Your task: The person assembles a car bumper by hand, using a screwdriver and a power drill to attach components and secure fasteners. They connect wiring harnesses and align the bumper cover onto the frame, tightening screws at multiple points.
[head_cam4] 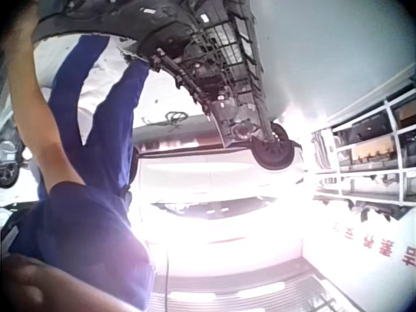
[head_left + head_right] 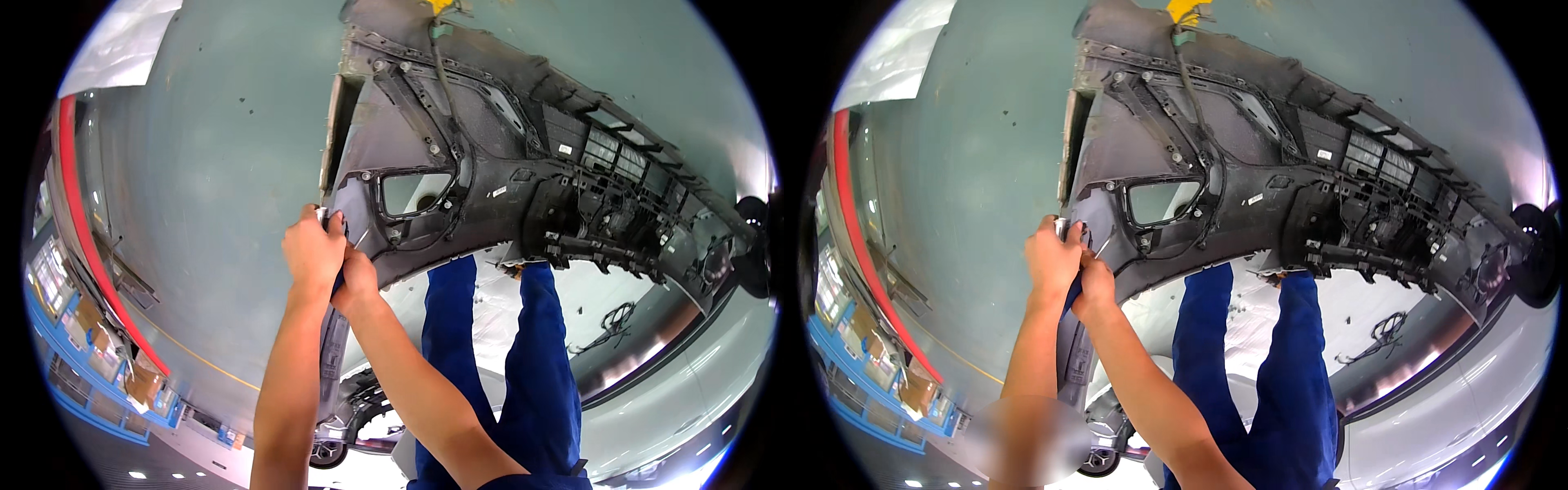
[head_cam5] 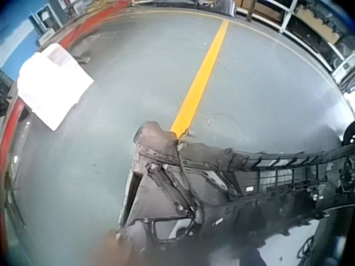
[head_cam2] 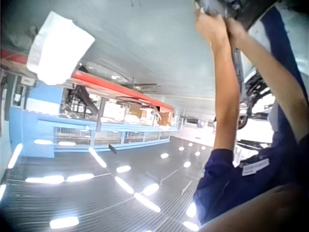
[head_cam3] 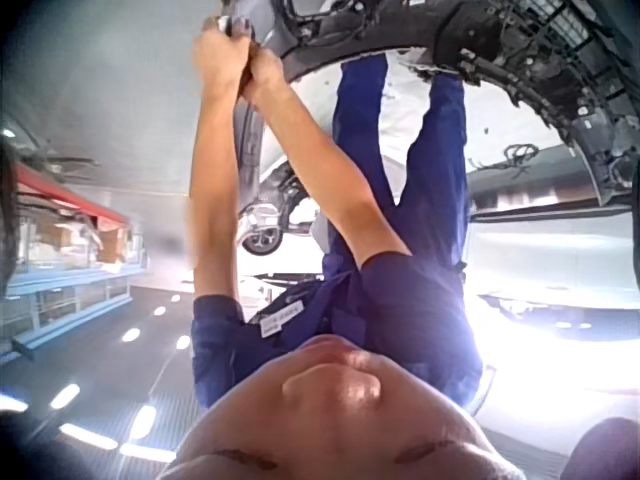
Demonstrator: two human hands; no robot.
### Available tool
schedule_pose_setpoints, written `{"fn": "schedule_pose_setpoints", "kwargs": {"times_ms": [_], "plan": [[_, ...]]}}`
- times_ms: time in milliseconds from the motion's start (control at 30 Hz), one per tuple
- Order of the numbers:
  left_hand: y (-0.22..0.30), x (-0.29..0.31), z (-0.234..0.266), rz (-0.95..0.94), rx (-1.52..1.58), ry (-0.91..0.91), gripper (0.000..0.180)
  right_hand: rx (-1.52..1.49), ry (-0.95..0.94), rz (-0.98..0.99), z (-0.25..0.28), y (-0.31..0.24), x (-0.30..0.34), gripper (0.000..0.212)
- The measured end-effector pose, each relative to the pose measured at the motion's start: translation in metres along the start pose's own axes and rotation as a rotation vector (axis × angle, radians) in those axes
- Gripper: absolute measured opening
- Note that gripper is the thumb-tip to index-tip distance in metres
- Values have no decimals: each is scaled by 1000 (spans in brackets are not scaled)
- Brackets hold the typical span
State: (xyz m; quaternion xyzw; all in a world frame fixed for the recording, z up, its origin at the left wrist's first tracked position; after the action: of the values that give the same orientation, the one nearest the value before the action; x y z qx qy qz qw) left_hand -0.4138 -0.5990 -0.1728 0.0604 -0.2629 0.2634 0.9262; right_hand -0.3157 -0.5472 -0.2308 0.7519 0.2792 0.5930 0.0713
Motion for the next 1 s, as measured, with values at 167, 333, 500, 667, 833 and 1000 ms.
{"fn": "schedule_pose_setpoints", "kwargs": {"times_ms": [167, 333, 500, 667, 833, 1000], "plan": [[5, 2, 2, 23, -73, 72, 31, -128, -11, 1, -6, 2, 5, 20], [8, -1, 4, 82, -87, 127, 31, -159, -79, -13, 10, 14, -14, 31], [4, -2, 7, 132, 14, 94, 34, 37, 77, 61, 4, -8, -1, 19], [-3, 3, 4, 156, 140, 126, 38, 770, 501, 409, -37, -67, -5, 31], [5, -3, 8, 231, 144, -41, 33, 910, 512, 417, -45, -78, -21, 31], [4, 19, 8, -118, 96, 493, 37, 723, 221, 339, -39, -109, 54, 20]]}}
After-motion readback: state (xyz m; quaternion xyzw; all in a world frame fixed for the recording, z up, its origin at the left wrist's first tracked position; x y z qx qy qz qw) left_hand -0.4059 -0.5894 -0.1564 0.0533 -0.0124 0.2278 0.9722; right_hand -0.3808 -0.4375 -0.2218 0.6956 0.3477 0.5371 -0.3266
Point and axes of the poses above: each hand's wrist, its own x-axis away from the middle knuckle, its own z-axis out of the back of the hand, y = z × x, the point moved 5 cm from there along -x, towards the middle knuckle, and after that the axes turned 12 degrees about -x, right-handed, at the moved point
